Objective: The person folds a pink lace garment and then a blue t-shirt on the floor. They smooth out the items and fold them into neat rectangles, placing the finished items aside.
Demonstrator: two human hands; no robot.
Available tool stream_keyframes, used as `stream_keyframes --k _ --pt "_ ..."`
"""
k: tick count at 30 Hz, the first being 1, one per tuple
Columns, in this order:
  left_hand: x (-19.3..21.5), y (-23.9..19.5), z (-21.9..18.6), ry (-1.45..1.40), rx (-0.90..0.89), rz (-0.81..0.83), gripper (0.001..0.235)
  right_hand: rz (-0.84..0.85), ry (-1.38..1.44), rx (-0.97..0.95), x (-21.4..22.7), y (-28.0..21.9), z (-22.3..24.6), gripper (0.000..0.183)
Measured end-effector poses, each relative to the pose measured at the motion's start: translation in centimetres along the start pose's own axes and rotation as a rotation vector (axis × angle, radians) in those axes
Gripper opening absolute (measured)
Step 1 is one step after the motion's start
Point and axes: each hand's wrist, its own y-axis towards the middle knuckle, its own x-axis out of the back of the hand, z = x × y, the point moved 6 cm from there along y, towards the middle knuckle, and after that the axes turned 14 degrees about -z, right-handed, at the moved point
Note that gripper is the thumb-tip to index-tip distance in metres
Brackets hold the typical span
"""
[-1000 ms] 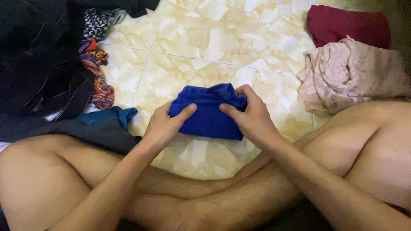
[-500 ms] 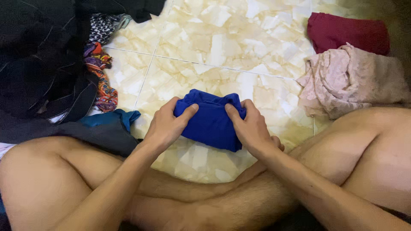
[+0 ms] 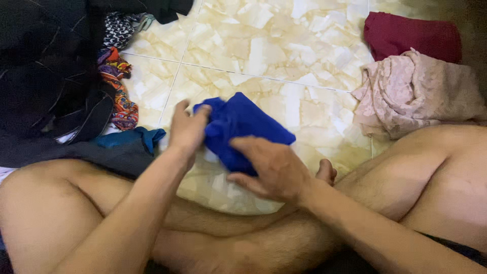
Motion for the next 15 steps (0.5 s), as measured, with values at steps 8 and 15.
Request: stream_keyframes --k 8,15 --pt "4.9 -2.1 3.7 0.393 0.079 -0.203 0.092 0.079 -0.369 0.090 -5.1 -0.4 -3.4 0.045" --pt "-2.7 -9.1 5.0 0.872 -0.583 0.036 0.078 0.467 -0.560 -0.077 -7.5 -3.0 -7.7 0.077"
